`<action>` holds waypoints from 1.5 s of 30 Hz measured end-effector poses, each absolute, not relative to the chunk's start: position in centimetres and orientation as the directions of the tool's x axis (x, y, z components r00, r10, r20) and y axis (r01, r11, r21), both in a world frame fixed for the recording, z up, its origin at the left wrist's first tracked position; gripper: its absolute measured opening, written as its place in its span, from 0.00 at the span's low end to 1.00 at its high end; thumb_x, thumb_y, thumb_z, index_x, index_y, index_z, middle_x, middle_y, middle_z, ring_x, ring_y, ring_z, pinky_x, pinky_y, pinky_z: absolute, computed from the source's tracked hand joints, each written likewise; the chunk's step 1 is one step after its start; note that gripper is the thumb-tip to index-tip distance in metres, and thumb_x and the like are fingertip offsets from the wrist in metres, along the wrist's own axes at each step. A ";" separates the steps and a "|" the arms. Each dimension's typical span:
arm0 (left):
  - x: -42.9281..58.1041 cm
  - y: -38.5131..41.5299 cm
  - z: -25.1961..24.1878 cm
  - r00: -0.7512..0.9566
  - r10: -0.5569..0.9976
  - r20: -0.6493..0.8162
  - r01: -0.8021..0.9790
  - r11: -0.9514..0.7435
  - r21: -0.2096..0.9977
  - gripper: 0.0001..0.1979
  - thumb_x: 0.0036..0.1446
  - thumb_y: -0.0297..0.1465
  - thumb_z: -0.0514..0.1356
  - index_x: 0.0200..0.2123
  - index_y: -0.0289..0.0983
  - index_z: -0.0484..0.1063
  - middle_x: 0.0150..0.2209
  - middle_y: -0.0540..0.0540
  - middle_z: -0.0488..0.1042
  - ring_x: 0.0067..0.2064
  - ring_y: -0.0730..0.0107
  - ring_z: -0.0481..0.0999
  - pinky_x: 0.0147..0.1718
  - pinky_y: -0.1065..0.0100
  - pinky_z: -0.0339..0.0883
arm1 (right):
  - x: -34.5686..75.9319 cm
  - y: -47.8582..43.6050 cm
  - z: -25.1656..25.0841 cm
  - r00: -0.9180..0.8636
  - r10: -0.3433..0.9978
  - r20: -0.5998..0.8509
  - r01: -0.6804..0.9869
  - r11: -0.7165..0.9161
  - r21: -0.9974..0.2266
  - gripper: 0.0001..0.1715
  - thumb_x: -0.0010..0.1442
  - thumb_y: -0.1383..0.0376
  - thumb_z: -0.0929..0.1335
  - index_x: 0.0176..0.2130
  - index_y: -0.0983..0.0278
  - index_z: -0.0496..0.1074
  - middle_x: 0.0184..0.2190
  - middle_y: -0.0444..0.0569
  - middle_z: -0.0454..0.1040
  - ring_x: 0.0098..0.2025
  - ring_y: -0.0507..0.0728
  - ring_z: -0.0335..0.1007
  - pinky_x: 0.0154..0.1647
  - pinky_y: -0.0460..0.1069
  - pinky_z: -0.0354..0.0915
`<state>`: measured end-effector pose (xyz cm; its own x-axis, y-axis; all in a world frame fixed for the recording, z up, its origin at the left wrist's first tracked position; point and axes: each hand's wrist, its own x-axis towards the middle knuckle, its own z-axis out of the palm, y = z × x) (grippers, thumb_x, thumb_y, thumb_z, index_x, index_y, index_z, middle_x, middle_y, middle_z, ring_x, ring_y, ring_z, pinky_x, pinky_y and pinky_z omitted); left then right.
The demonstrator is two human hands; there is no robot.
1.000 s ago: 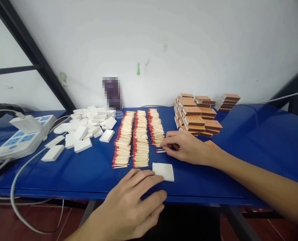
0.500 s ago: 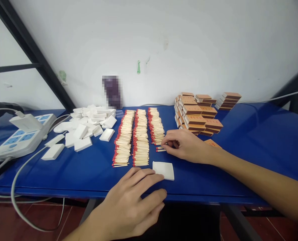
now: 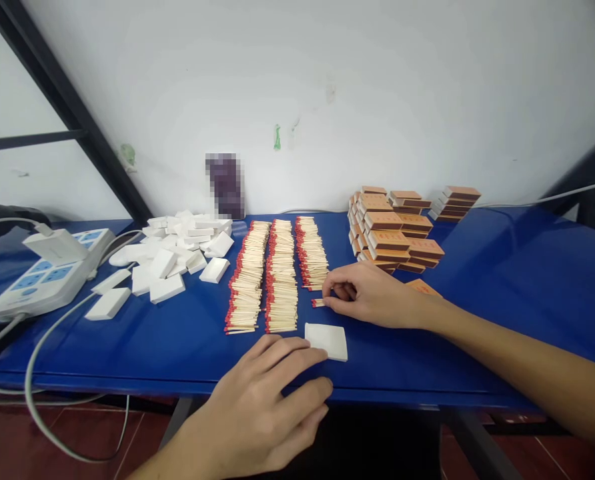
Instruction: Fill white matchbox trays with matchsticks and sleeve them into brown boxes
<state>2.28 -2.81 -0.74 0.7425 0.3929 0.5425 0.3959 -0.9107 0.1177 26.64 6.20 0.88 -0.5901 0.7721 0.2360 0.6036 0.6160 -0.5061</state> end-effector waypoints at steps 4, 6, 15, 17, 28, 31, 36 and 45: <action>2.2 -2.8 -0.8 0.746 0.395 0.537 0.395 -0.911 0.121 0.08 0.63 0.25 0.58 0.45 0.36 0.74 0.50 0.43 0.77 0.52 0.58 0.74 0.50 0.57 0.71 | 26.6 6.3 0.8 -0.579 0.778 0.244 0.601 0.609 -0.517 0.10 0.60 0.65 0.67 0.28 0.63 0.73 0.19 0.39 0.65 0.21 0.49 0.57 0.24 0.46 0.55; 2.2 -2.8 -0.8 0.742 0.398 0.540 0.398 -0.909 0.123 0.08 0.63 0.25 0.58 0.45 0.36 0.74 0.50 0.43 0.77 0.52 0.58 0.74 0.51 0.57 0.71 | 26.6 6.4 0.7 -0.549 0.788 0.277 0.614 0.606 -0.506 0.09 0.60 0.66 0.66 0.29 0.63 0.73 0.19 0.39 0.65 0.21 0.49 0.57 0.24 0.46 0.55; 2.2 -2.9 -0.8 0.741 0.397 0.541 0.395 -0.910 0.125 0.08 0.64 0.25 0.58 0.45 0.36 0.74 0.49 0.43 0.77 0.51 0.57 0.74 0.50 0.57 0.71 | 26.4 6.6 0.5 -0.531 0.776 0.340 0.645 0.630 -0.432 0.09 0.58 0.69 0.65 0.31 0.64 0.76 0.19 0.41 0.66 0.21 0.50 0.60 0.25 0.46 0.56; 2.2 -2.9 -0.8 0.745 0.394 0.538 0.395 -0.911 0.121 0.08 0.64 0.25 0.58 0.45 0.36 0.74 0.50 0.43 0.77 0.51 0.57 0.74 0.50 0.56 0.71 | 26.4 6.6 0.4 -0.528 0.776 0.344 0.651 0.631 -0.423 0.10 0.58 0.69 0.65 0.31 0.64 0.77 0.19 0.41 0.67 0.21 0.50 0.60 0.25 0.46 0.56; 2.2 -2.8 -0.9 0.745 0.388 0.542 0.389 -0.913 0.120 0.08 0.64 0.25 0.58 0.45 0.35 0.74 0.50 0.43 0.76 0.51 0.57 0.73 0.49 0.56 0.70 | 26.5 6.7 0.3 -0.519 0.800 0.303 0.645 0.598 -0.476 0.08 0.57 0.69 0.67 0.29 0.65 0.77 0.18 0.40 0.67 0.20 0.48 0.58 0.23 0.45 0.55; 2.2 -2.8 -0.9 0.750 0.382 0.540 0.382 -0.917 0.118 0.08 0.64 0.25 0.58 0.45 0.35 0.74 0.50 0.43 0.76 0.52 0.56 0.73 0.49 0.56 0.70 | 26.6 6.5 0.6 -0.537 0.802 0.262 0.616 0.585 -0.528 0.08 0.57 0.68 0.67 0.29 0.64 0.76 0.17 0.39 0.65 0.20 0.48 0.57 0.22 0.44 0.54; 2.1 -2.8 -1.0 0.750 0.382 0.540 0.382 -0.917 0.119 0.07 0.65 0.26 0.58 0.45 0.35 0.74 0.50 0.43 0.76 0.51 0.57 0.73 0.49 0.56 0.70 | 26.6 6.5 0.6 -0.497 0.816 0.294 0.622 0.572 -0.535 0.09 0.59 0.67 0.66 0.29 0.64 0.76 0.18 0.39 0.65 0.20 0.48 0.57 0.22 0.44 0.54; 2.1 -2.8 -1.1 0.749 0.387 0.538 0.391 -0.914 0.113 0.08 0.64 0.26 0.58 0.46 0.35 0.74 0.51 0.43 0.76 0.53 0.56 0.72 0.50 0.56 0.69 | 26.7 6.9 0.1 -0.521 0.767 0.375 0.636 0.642 -0.428 0.11 0.60 0.69 0.66 0.34 0.65 0.79 0.19 0.41 0.69 0.20 0.49 0.61 0.24 0.45 0.56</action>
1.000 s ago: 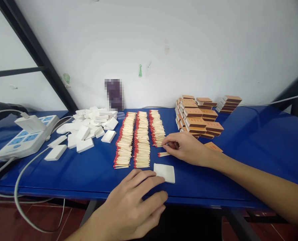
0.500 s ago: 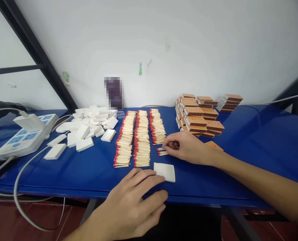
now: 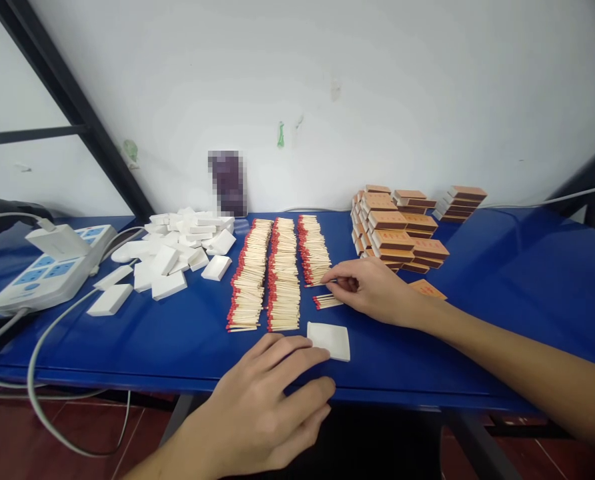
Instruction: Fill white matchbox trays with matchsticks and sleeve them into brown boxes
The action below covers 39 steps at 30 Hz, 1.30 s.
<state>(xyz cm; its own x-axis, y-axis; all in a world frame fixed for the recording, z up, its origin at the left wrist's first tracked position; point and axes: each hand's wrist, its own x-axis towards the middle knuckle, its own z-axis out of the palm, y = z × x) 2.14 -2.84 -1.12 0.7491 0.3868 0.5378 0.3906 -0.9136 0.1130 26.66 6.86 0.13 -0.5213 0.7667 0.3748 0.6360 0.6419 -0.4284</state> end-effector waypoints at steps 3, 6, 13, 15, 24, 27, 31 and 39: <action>2.1 -2.8 -1.1 0.749 0.384 0.540 0.385 -0.916 0.116 0.08 0.64 0.26 0.58 0.46 0.35 0.74 0.51 0.43 0.75 0.53 0.56 0.72 0.49 0.55 0.69 | 26.6 6.9 0.3 -0.536 0.748 0.390 0.625 0.663 -0.413 0.13 0.60 0.69 0.65 0.35 0.65 0.80 0.19 0.41 0.68 0.20 0.49 0.61 0.24 0.45 0.55; 2.1 -2.8 -1.1 0.753 0.384 0.535 0.382 -0.916 0.120 0.08 0.64 0.26 0.59 0.46 0.35 0.74 0.51 0.43 0.76 0.53 0.56 0.72 0.49 0.55 0.69 | 26.6 6.9 0.3 -0.540 0.748 0.386 0.623 0.664 -0.414 0.13 0.60 0.68 0.65 0.35 0.65 0.80 0.19 0.42 0.69 0.21 0.49 0.60 0.24 0.45 0.55; 2.2 -2.8 -1.0 0.748 0.387 0.539 0.387 -0.914 0.120 0.08 0.64 0.25 0.58 0.45 0.35 0.74 0.50 0.43 0.76 0.52 0.56 0.73 0.49 0.56 0.69 | 26.5 6.8 0.1 -0.511 0.791 0.338 0.621 0.611 -0.491 0.12 0.60 0.67 0.66 0.36 0.64 0.80 0.18 0.40 0.68 0.20 0.49 0.60 0.23 0.45 0.56; 2.2 -2.8 -1.0 0.749 0.384 0.539 0.383 -0.916 0.120 0.07 0.64 0.25 0.58 0.45 0.35 0.74 0.50 0.43 0.76 0.51 0.56 0.73 0.48 0.56 0.70 | 26.4 6.8 0.1 -0.510 0.792 0.336 0.629 0.610 -0.481 0.12 0.60 0.67 0.66 0.36 0.64 0.80 0.18 0.40 0.68 0.20 0.49 0.60 0.23 0.45 0.55; 2.3 -2.8 -0.9 0.744 0.394 0.540 0.399 -0.910 0.114 0.08 0.63 0.26 0.58 0.44 0.36 0.74 0.49 0.43 0.77 0.51 0.57 0.74 0.49 0.57 0.70 | 26.4 6.6 0.2 -0.529 0.777 0.342 0.629 0.630 -0.457 0.11 0.60 0.67 0.66 0.34 0.64 0.78 0.18 0.40 0.67 0.20 0.49 0.59 0.23 0.45 0.55; 2.3 -2.8 -0.8 0.743 0.391 0.543 0.398 -0.911 0.113 0.08 0.64 0.25 0.58 0.44 0.36 0.74 0.49 0.43 0.77 0.51 0.57 0.74 0.49 0.57 0.71 | 26.4 6.6 0.3 -0.533 0.780 0.329 0.632 0.625 -0.458 0.11 0.60 0.67 0.65 0.34 0.64 0.78 0.18 0.40 0.67 0.19 0.49 0.58 0.23 0.45 0.54; 2.2 -2.8 -0.8 0.743 0.388 0.545 0.396 -0.912 0.110 0.08 0.63 0.26 0.58 0.44 0.36 0.74 0.49 0.43 0.77 0.51 0.57 0.74 0.49 0.57 0.71 | 26.4 6.6 0.3 -0.539 0.773 0.333 0.623 0.633 -0.460 0.11 0.60 0.67 0.65 0.35 0.64 0.78 0.18 0.40 0.67 0.20 0.49 0.59 0.23 0.45 0.55; 2.2 -2.8 -0.8 0.747 0.385 0.542 0.388 -0.915 0.115 0.08 0.63 0.25 0.58 0.45 0.35 0.74 0.49 0.42 0.77 0.51 0.56 0.74 0.49 0.57 0.71 | 26.6 6.6 0.3 -0.545 0.782 0.303 0.640 0.621 -0.452 0.09 0.61 0.67 0.65 0.33 0.63 0.75 0.19 0.39 0.66 0.20 0.49 0.57 0.24 0.45 0.54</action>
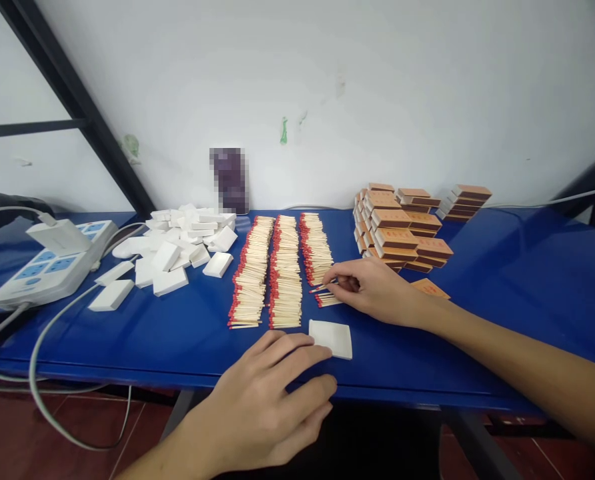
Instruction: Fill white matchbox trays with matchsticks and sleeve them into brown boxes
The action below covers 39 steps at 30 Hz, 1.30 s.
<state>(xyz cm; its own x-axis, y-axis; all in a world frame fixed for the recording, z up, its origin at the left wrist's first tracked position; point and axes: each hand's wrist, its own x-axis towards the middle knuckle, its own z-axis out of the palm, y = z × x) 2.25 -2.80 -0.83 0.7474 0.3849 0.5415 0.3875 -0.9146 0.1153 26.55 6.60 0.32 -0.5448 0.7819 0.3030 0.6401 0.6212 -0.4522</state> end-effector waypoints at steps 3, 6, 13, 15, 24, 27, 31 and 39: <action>2.2 -2.8 -0.8 0.748 0.385 0.540 0.389 -0.914 0.113 0.08 0.63 0.25 0.58 0.44 0.35 0.74 0.48 0.42 0.77 0.51 0.57 0.74 0.49 0.57 0.71 | 26.6 6.6 0.3 -0.548 0.776 0.313 0.631 0.629 -0.454 0.08 0.61 0.67 0.65 0.32 0.63 0.74 0.18 0.38 0.64 0.20 0.48 0.57 0.24 0.45 0.53; 2.2 -2.8 -0.8 0.748 0.381 0.544 0.386 -0.916 0.111 0.08 0.63 0.25 0.58 0.44 0.35 0.74 0.48 0.42 0.77 0.51 0.57 0.74 0.49 0.58 0.71 | 26.5 6.6 0.3 -0.548 0.778 0.308 0.631 0.626 -0.459 0.08 0.60 0.67 0.66 0.30 0.63 0.73 0.18 0.38 0.64 0.20 0.48 0.57 0.24 0.45 0.53; 2.3 -2.8 -0.8 0.745 0.384 0.546 0.385 -0.915 0.119 0.08 0.63 0.25 0.58 0.44 0.35 0.74 0.48 0.42 0.77 0.51 0.56 0.74 0.48 0.57 0.71 | 26.4 6.5 0.4 -0.551 0.778 0.302 0.631 0.626 -0.459 0.08 0.60 0.67 0.65 0.29 0.63 0.71 0.18 0.38 0.63 0.20 0.48 0.56 0.24 0.45 0.53; 2.3 -2.8 -0.8 0.746 0.383 0.545 0.387 -0.915 0.114 0.08 0.63 0.25 0.58 0.44 0.35 0.74 0.48 0.42 0.77 0.51 0.57 0.74 0.49 0.57 0.71 | 26.4 6.4 0.4 -0.553 0.774 0.307 0.626 0.630 -0.460 0.08 0.60 0.67 0.65 0.29 0.63 0.71 0.18 0.38 0.63 0.20 0.48 0.56 0.24 0.45 0.53; 2.1 -2.8 -0.9 0.748 0.382 0.542 0.380 -0.917 0.121 0.08 0.63 0.25 0.58 0.44 0.35 0.74 0.49 0.42 0.77 0.51 0.56 0.74 0.49 0.57 0.71 | 26.6 6.3 0.5 -0.593 0.723 0.354 0.582 0.689 -0.432 0.10 0.60 0.68 0.65 0.29 0.63 0.73 0.19 0.39 0.63 0.22 0.49 0.55 0.25 0.46 0.53; 2.2 -2.8 -0.8 0.748 0.389 0.538 0.390 -0.913 0.118 0.08 0.63 0.25 0.58 0.44 0.35 0.74 0.48 0.42 0.77 0.51 0.57 0.74 0.49 0.58 0.71 | 26.6 6.2 0.8 -0.620 0.700 0.354 0.565 0.711 -0.419 0.14 0.63 0.66 0.65 0.28 0.64 0.75 0.22 0.42 0.68 0.23 0.50 0.58 0.26 0.46 0.54; 2.2 -2.8 -0.7 0.746 0.391 0.540 0.396 -0.911 0.113 0.08 0.63 0.25 0.58 0.44 0.36 0.74 0.48 0.42 0.77 0.51 0.57 0.74 0.49 0.58 0.71 | 26.6 6.0 1.0 -0.641 0.685 0.346 0.546 0.724 -0.422 0.17 0.65 0.64 0.65 0.28 0.64 0.77 0.23 0.44 0.71 0.23 0.50 0.61 0.26 0.46 0.54; 2.2 -2.8 -0.9 0.748 0.386 0.540 0.388 -0.914 0.116 0.08 0.63 0.25 0.58 0.44 0.35 0.75 0.49 0.42 0.77 0.51 0.57 0.74 0.49 0.57 0.71 | 26.5 5.9 0.9 -0.661 0.670 0.336 0.525 0.734 -0.430 0.16 0.67 0.62 0.65 0.37 0.63 0.81 0.26 0.45 0.76 0.25 0.50 0.65 0.29 0.46 0.57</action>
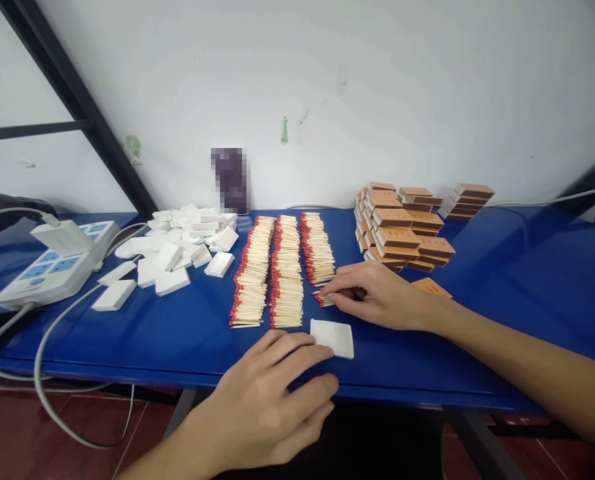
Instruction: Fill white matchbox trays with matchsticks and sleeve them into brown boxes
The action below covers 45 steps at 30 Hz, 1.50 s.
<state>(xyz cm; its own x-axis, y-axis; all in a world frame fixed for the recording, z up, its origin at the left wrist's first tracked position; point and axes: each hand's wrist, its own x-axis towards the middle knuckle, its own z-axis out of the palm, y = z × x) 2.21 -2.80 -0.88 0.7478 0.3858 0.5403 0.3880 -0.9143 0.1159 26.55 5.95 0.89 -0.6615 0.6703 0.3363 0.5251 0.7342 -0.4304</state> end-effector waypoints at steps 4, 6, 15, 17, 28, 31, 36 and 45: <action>2.2 -2.8 -0.9 0.749 0.384 0.540 0.386 -0.915 0.115 0.08 0.63 0.25 0.58 0.44 0.35 0.74 0.49 0.42 0.77 0.51 0.57 0.74 0.49 0.57 0.71 | 26.6 5.9 0.9 -0.682 0.655 0.326 0.522 0.748 -0.411 0.16 0.67 0.63 0.64 0.38 0.63 0.81 0.27 0.46 0.77 0.26 0.51 0.67 0.29 0.47 0.57; 2.2 -2.8 -0.9 0.750 0.382 0.541 0.382 -0.917 0.117 0.08 0.63 0.25 0.58 0.44 0.35 0.74 0.49 0.42 0.77 0.51 0.56 0.74 0.48 0.57 0.71 | 26.6 5.9 1.0 -0.691 0.653 0.309 0.522 0.747 -0.412 0.15 0.67 0.64 0.64 0.40 0.62 0.81 0.28 0.46 0.78 0.27 0.51 0.68 0.29 0.47 0.57; 2.1 -2.8 -1.0 0.751 0.382 0.538 0.377 -0.918 0.125 0.08 0.63 0.25 0.59 0.45 0.34 0.74 0.49 0.42 0.77 0.51 0.56 0.73 0.49 0.57 0.70 | 26.6 5.9 1.0 -0.692 0.661 0.292 0.527 0.738 -0.422 0.15 0.66 0.66 0.64 0.45 0.61 0.80 0.34 0.46 0.81 0.28 0.51 0.71 0.30 0.47 0.59; 2.1 -2.8 -1.1 0.752 0.383 0.536 0.377 -0.917 0.126 0.08 0.63 0.25 0.59 0.45 0.35 0.74 0.49 0.42 0.77 0.52 0.56 0.73 0.49 0.57 0.70 | 26.7 5.9 0.9 -0.694 0.655 0.301 0.521 0.744 -0.418 0.15 0.66 0.65 0.64 0.44 0.62 0.80 0.33 0.47 0.81 0.28 0.51 0.71 0.29 0.46 0.58; 2.1 -2.8 -1.1 0.756 0.382 0.532 0.372 -0.919 0.131 0.08 0.63 0.25 0.59 0.46 0.35 0.74 0.51 0.42 0.76 0.52 0.56 0.72 0.49 0.56 0.69 | 26.7 5.9 0.8 -0.681 0.666 0.304 0.524 0.734 -0.433 0.14 0.65 0.64 0.65 0.38 0.63 0.81 0.25 0.45 0.77 0.22 0.51 0.64 0.25 0.47 0.54; 2.1 -2.8 -1.0 0.757 0.381 0.531 0.373 -0.919 0.127 0.08 0.64 0.26 0.59 0.46 0.35 0.74 0.51 0.42 0.76 0.52 0.56 0.72 0.49 0.56 0.69 | 26.8 5.8 0.6 -0.649 0.701 0.294 0.548 0.700 -0.458 0.14 0.64 0.64 0.65 0.37 0.63 0.80 0.19 0.42 0.72 0.19 0.49 0.57 0.23 0.47 0.51; 2.0 -2.9 -1.1 0.756 0.383 0.531 0.382 -0.917 0.119 0.08 0.64 0.26 0.58 0.46 0.35 0.74 0.50 0.43 0.76 0.52 0.56 0.73 0.49 0.55 0.69 | 26.8 6.4 0.3 -0.547 0.760 0.352 0.624 0.650 -0.434 0.12 0.59 0.68 0.65 0.34 0.64 0.79 0.16 0.39 0.65 0.18 0.49 0.56 0.24 0.46 0.53; 2.1 -2.8 -1.1 0.756 0.380 0.532 0.380 -0.918 0.115 0.08 0.64 0.26 0.59 0.46 0.35 0.74 0.51 0.42 0.76 0.53 0.55 0.72 0.49 0.56 0.69 | 27.0 7.0 0.5 -0.538 0.784 0.310 0.661 0.620 -0.422 0.12 0.63 0.65 0.64 0.34 0.63 0.76 0.17 0.39 0.63 0.19 0.49 0.55 0.24 0.45 0.54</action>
<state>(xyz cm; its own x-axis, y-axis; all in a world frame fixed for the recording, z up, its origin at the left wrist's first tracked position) 2.09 -2.77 -1.12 0.7564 0.3802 0.5323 0.3804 -0.9177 0.1148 26.97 7.03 0.53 -0.5379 0.7839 0.3101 0.6608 0.6205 -0.4224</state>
